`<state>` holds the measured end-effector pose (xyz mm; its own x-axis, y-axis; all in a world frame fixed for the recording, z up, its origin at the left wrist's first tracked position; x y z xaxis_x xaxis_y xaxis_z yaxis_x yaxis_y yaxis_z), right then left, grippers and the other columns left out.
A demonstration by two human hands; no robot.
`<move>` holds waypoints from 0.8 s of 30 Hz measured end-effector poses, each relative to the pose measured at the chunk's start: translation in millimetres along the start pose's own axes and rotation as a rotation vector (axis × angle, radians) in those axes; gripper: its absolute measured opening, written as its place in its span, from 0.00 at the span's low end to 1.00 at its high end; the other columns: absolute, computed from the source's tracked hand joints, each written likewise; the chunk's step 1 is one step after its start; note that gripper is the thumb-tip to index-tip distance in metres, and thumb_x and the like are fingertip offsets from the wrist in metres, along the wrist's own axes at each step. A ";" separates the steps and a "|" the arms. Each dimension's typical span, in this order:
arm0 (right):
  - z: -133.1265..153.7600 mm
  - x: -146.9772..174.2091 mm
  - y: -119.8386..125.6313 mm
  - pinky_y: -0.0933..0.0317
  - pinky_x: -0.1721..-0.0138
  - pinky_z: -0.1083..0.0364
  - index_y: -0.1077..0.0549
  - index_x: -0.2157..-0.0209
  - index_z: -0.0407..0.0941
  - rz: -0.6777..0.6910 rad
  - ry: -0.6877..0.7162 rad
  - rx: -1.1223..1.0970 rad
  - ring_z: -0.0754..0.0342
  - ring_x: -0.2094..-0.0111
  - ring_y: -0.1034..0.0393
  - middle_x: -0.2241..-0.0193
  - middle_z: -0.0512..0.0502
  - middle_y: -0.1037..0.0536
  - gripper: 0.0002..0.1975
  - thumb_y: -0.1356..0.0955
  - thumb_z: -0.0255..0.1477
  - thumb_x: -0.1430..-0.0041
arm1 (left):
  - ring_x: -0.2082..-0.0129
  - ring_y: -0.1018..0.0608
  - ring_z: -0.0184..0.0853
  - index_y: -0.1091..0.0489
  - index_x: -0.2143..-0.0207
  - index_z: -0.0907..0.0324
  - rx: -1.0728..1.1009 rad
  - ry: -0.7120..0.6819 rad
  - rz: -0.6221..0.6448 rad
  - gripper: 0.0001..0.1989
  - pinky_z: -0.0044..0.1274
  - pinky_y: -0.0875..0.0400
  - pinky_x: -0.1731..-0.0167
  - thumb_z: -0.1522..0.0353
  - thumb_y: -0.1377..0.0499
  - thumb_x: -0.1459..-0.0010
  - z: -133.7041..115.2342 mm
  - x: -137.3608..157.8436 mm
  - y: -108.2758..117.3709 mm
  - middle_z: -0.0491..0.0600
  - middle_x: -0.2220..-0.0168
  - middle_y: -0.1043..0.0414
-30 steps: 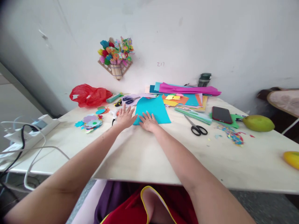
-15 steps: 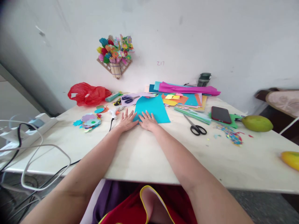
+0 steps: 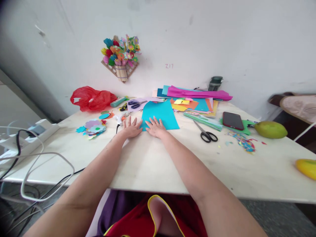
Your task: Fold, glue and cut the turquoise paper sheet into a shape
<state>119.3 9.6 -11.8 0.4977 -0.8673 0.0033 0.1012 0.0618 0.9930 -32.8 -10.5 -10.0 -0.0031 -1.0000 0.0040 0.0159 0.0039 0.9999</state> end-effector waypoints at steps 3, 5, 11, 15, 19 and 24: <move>0.4 0.6 0.9 0.76 0.43 0.45 0.58 0.39 0.52 0.007 -0.003 -0.003 0.52 0.39 0.78 0.38 0.52 0.64 0.28 0.49 0.40 0.40 | 0.40 0.71 0.47 0.53 0.41 0.46 -0.030 0.029 -0.017 0.28 0.48 0.76 0.47 0.55 0.59 0.45 0.2 3.6 3.2 0.43 0.37 0.64; 0.3 0.3 0.8 0.76 0.43 0.45 0.58 0.39 0.52 0.008 -0.004 -0.006 0.52 0.39 0.78 0.38 0.53 0.64 0.27 0.50 0.40 0.40 | 0.40 0.71 0.47 0.52 0.41 0.47 -0.043 0.041 -0.022 0.27 0.48 0.75 0.47 0.57 0.59 0.44 0.4 7.7 7.9 0.44 0.37 0.63; -1.6 -3.0 -3.1 0.75 0.43 0.44 0.58 0.39 0.52 -0.003 -0.001 -0.003 0.51 0.39 0.78 0.38 0.52 0.64 0.28 0.50 0.41 0.40 | 0.40 0.69 0.47 0.53 0.41 0.52 -0.030 0.042 -0.181 0.27 0.46 0.73 0.46 0.58 0.62 0.43 3.1 13.3 16.2 0.48 0.38 0.59; -0.8 -3.6 -5.0 0.75 0.43 0.44 0.56 0.40 0.52 -0.032 0.007 0.004 0.51 0.39 0.76 0.38 0.52 0.62 0.28 0.50 0.42 0.41 | 0.40 0.70 0.45 0.54 0.40 0.54 0.008 -0.078 -0.221 0.30 0.43 0.73 0.45 0.55 0.62 0.43 -3.4 10.5 9.7 0.49 0.38 0.59; 0.3 -2.2 -3.2 0.76 0.42 0.45 0.57 0.39 0.50 -0.030 0.011 0.026 0.52 0.39 0.77 0.38 0.52 0.63 0.28 0.51 0.41 0.40 | 0.40 0.71 0.44 0.55 0.40 0.51 0.002 -0.152 -0.168 0.29 0.44 0.74 0.45 0.55 0.61 0.43 -8.9 8.7 3.7 0.45 0.37 0.61; -16.3 2.2 2.0 0.79 0.43 0.43 0.59 0.39 0.53 0.014 -0.013 0.038 0.51 0.39 0.80 0.38 0.53 0.64 0.29 0.50 0.43 0.41 | 0.40 0.72 0.45 0.57 0.40 0.49 0.013 -0.121 -0.115 0.29 0.46 0.75 0.46 0.54 0.61 0.44 -7.1 7.4 3.2 0.45 0.37 0.63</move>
Point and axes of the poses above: each hand's wrist, its own x-axis away from the middle knuckle, its own y-axis out of the back of the hand, z = x × y, the point moved 1 cm from there along -x, towards the middle knuckle
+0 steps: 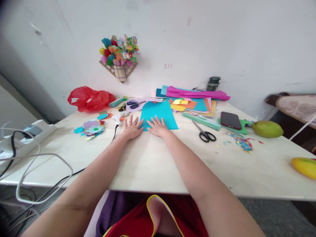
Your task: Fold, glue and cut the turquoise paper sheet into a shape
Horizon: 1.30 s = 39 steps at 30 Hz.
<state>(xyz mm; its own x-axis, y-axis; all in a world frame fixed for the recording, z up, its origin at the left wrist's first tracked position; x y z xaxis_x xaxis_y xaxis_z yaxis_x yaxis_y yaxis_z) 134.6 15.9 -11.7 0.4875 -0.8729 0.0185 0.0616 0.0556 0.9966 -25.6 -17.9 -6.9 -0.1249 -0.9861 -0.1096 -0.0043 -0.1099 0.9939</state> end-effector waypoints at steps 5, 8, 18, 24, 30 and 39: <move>-29.8 7.9 3.6 0.81 0.44 0.42 0.59 0.39 0.53 0.060 -0.055 -0.033 0.50 0.39 0.81 0.38 0.53 0.65 0.32 0.49 0.48 0.43 | 0.40 0.72 0.46 0.55 0.40 0.49 0.000 -0.004 0.009 0.29 0.46 0.76 0.47 0.54 0.61 0.44 0.8 1.0 4.0 0.46 0.37 0.64; -38.1 12.5 6.3 0.81 0.44 0.42 0.60 0.39 0.52 0.081 -0.071 -0.048 0.50 0.39 0.81 0.38 0.53 0.65 0.33 0.49 0.48 0.44 | 0.40 0.73 0.46 0.55 0.41 0.48 -0.003 0.008 0.012 0.29 0.47 0.75 0.47 0.53 0.60 0.44 0.9 1.0 6.6 0.45 0.37 0.64; -23.5 16.8 8.8 0.78 0.43 0.42 0.59 0.39 0.53 0.115 -0.140 -0.087 0.50 0.39 0.80 0.38 0.52 0.66 0.30 0.49 0.46 0.42 | 0.40 0.70 0.47 0.54 0.41 0.48 -0.042 0.066 -0.068 0.29 0.47 0.73 0.47 0.56 0.56 0.45 3.2 -2.6 7.1 0.46 0.37 0.63; -13.4 11.8 3.2 0.77 0.44 0.41 0.59 0.39 0.53 0.077 -0.166 -0.102 0.49 0.39 0.79 0.38 0.51 0.67 0.30 0.50 0.46 0.42 | 0.39 0.66 0.42 0.54 0.40 0.54 -0.040 0.049 -0.231 0.30 0.40 0.70 0.43 0.54 0.61 0.43 -14.1 -0.8 5.7 0.48 0.38 0.60; -12.1 11.7 3.3 0.76 0.44 0.41 0.60 0.39 0.53 0.074 -0.180 -0.096 0.48 0.39 0.80 0.38 0.51 0.68 0.30 0.50 0.45 0.42 | 0.39 0.65 0.41 0.54 0.40 0.55 0.024 -0.035 -0.129 0.32 0.40 0.69 0.43 0.51 0.63 0.44 -29.7 -6.6 -2.5 0.49 0.38 0.61; -10.2 12.5 4.5 0.78 0.44 0.41 0.59 0.39 0.53 0.078 -0.195 -0.098 0.49 0.39 0.80 0.38 0.51 0.68 0.32 0.50 0.48 0.43 | 0.39 0.68 0.42 0.56 0.40 0.54 0.061 -0.020 -0.015 0.29 0.42 0.72 0.44 0.55 0.63 0.43 -27.9 -7.1 -0.5 0.48 0.37 0.63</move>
Point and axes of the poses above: each hand's wrist, its own x-axis away from the middle knuckle, its own y-axis out of the back of the hand, z = x × y, the point moved 1 cm from there along -x, towards the middle knuckle
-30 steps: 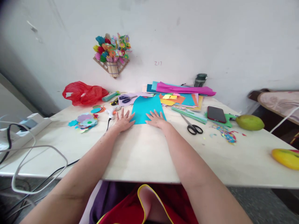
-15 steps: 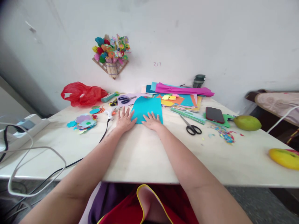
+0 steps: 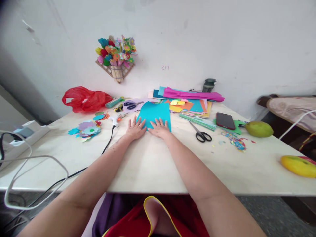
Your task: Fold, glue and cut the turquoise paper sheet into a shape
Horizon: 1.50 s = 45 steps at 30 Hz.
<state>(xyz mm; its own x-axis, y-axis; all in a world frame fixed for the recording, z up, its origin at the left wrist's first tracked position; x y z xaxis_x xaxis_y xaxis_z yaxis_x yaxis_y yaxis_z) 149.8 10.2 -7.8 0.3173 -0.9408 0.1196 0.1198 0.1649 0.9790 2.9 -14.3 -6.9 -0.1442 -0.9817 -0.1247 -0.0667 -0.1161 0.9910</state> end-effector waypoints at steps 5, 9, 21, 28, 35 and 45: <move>-0.1 2.1 8.0 0.76 0.44 0.41 0.61 0.40 0.56 0.029 -0.031 -0.064 0.48 0.40 0.81 0.38 0.52 0.68 0.34 0.45 0.49 0.46 | 0.40 0.69 0.43 0.56 0.40 0.50 0.021 0.042 0.040 0.29 0.44 0.73 0.45 0.54 0.62 0.43 0.9 -3.8 -2.2 0.46 0.37 0.63; -6.1 8.5 16.4 0.76 0.44 0.41 0.62 0.40 0.56 0.061 -0.068 -0.085 0.47 0.40 0.82 0.38 0.51 0.69 0.37 0.43 0.49 0.48 | 0.40 0.69 0.44 0.55 0.40 0.49 0.017 0.053 0.051 0.29 0.44 0.74 0.46 0.54 0.62 0.44 1.7 -4.4 -2.7 0.46 0.37 0.63; -56.6 12.9 23.6 0.77 0.44 0.40 0.63 0.39 0.53 0.166 0.020 0.007 0.46 0.40 0.80 0.38 0.51 0.71 0.40 0.45 0.53 0.49 | 0.40 0.71 0.44 0.57 0.40 0.49 -0.017 0.041 0.077 0.28 0.46 0.75 0.47 0.55 0.66 0.43 2.9 -2.8 -2.4 0.45 0.37 0.65; -81.4 22.2 32.5 0.74 0.42 0.45 0.61 0.39 0.50 0.179 0.093 -0.005 0.46 0.39 0.78 0.38 0.51 0.69 0.40 0.43 0.51 0.49 | 0.40 0.72 0.46 0.58 0.40 0.48 -0.007 0.097 0.129 0.29 0.49 0.75 0.48 0.54 0.66 0.43 11.4 -5.0 -2.3 0.44 0.37 0.68; -95.9 21.4 33.5 0.72 0.42 0.45 0.57 0.39 0.51 0.168 0.123 -0.087 0.45 0.39 0.77 0.38 0.52 0.65 0.39 0.38 0.47 0.49 | 0.40 0.69 0.48 0.53 0.41 0.51 -0.071 0.245 0.055 0.28 0.49 0.73 0.48 0.57 0.64 0.43 31.3 1.0 2.9 0.47 0.37 0.62; -94.6 21.8 33.9 0.71 0.42 0.45 0.58 0.39 0.49 0.167 0.100 -0.069 0.45 0.39 0.77 0.38 0.50 0.66 0.41 0.38 0.48 0.50 | 0.38 0.62 0.34 0.51 0.41 0.55 -0.046 -0.359 -0.104 0.26 0.32 0.64 0.42 0.60 0.65 0.40 -25.3 14.3 15.8 0.45 0.38 0.60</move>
Point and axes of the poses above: each hand's wrist, its own x-axis away from the middle knuckle, its own y-axis out of the back of the hand, z = x × y, the point moved 1 cm from there along -x, towards the middle knuckle
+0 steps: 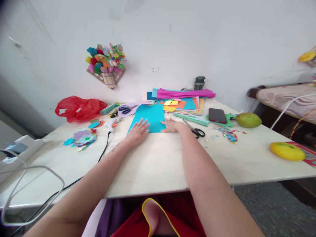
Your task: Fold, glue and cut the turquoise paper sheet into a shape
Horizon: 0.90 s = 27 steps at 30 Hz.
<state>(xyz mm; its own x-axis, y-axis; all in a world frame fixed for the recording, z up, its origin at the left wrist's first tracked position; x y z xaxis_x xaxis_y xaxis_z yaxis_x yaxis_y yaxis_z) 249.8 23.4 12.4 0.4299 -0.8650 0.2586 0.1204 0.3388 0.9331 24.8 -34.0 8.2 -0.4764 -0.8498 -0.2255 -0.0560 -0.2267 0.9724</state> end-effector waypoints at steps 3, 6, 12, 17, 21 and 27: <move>2.5 1.5 0.3 0.71 0.42 0.47 0.60 0.39 0.47 0.007 -0.022 0.032 0.46 0.39 0.77 0.38 0.48 0.67 0.41 0.39 0.47 0.49 | 0.38 0.62 0.34 0.54 0.41 0.52 0.123 -0.183 0.189 0.28 0.34 0.64 0.42 0.55 0.68 0.40 -18.1 -4.4 -3.5 0.42 0.38 0.61; 4.9 3.8 0.8 0.71 0.42 0.46 0.60 0.39 0.47 0.001 -0.039 0.035 0.46 0.39 0.77 0.38 0.48 0.68 0.40 0.39 0.47 0.48 | 0.38 0.62 0.35 0.58 0.40 0.52 0.189 -0.183 0.305 0.29 0.35 0.65 0.43 0.53 0.68 0.41 -20.9 -7.6 -4.5 0.42 0.37 0.64; 4.0 4.7 3.2 0.64 0.42 0.50 0.52 0.40 0.47 -0.087 -0.050 -0.004 0.47 0.39 0.67 0.39 0.47 0.58 0.39 0.36 0.45 0.50 | 0.39 0.62 0.30 0.56 0.40 0.53 0.253 -0.203 0.271 0.28 0.31 0.66 0.42 0.56 0.70 0.40 -12.0 -10.4 -8.9 0.42 0.38 0.63; 6.5 2.6 13.3 0.44 0.52 0.57 0.32 0.51 0.43 -0.305 0.052 -0.123 0.51 0.51 0.37 0.52 0.45 0.30 0.23 0.34 0.33 0.51 | 0.39 0.58 0.30 0.56 0.40 0.56 0.260 -0.156 0.233 0.26 0.28 0.61 0.42 0.60 0.65 0.40 -8.2 -12.7 -15.0 0.44 0.38 0.61; 15.6 6.1 19.9 0.39 0.62 0.60 0.26 0.61 0.41 -0.294 0.110 -0.118 0.54 0.63 0.31 0.64 0.47 0.24 0.16 0.33 0.28 0.54 | 0.39 0.56 0.32 0.55 0.40 0.59 0.239 -0.104 0.192 0.26 0.27 0.58 0.42 0.63 0.63 0.40 -8.0 -15.9 -18.4 0.45 0.38 0.59; 28.8 8.8 17.1 0.41 0.65 0.61 0.26 0.63 0.45 -0.285 0.191 0.067 0.55 0.63 0.32 0.63 0.50 0.24 0.14 0.33 0.28 0.56 | 0.39 0.55 0.35 0.51 0.41 0.60 0.161 -0.042 0.161 0.26 0.30 0.57 0.42 0.64 0.63 0.41 -9.2 -20.6 -20.5 0.47 0.39 0.57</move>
<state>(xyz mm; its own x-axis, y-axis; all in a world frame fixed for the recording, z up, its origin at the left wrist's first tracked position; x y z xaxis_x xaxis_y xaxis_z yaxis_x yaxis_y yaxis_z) 229.9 10.9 37.9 0.5481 -0.8342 -0.0606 0.2041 0.0631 0.9769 43.8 -16.2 -7.6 -0.5260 -0.8478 -0.0672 -0.1137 -0.0082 0.9935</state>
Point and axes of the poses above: each hand's wrist, its own x-axis away from the middle knuckle, its own y-axis out of the back of the hand, z = x × y, the point moved 1 cm from there along -x, towards the middle knuckle
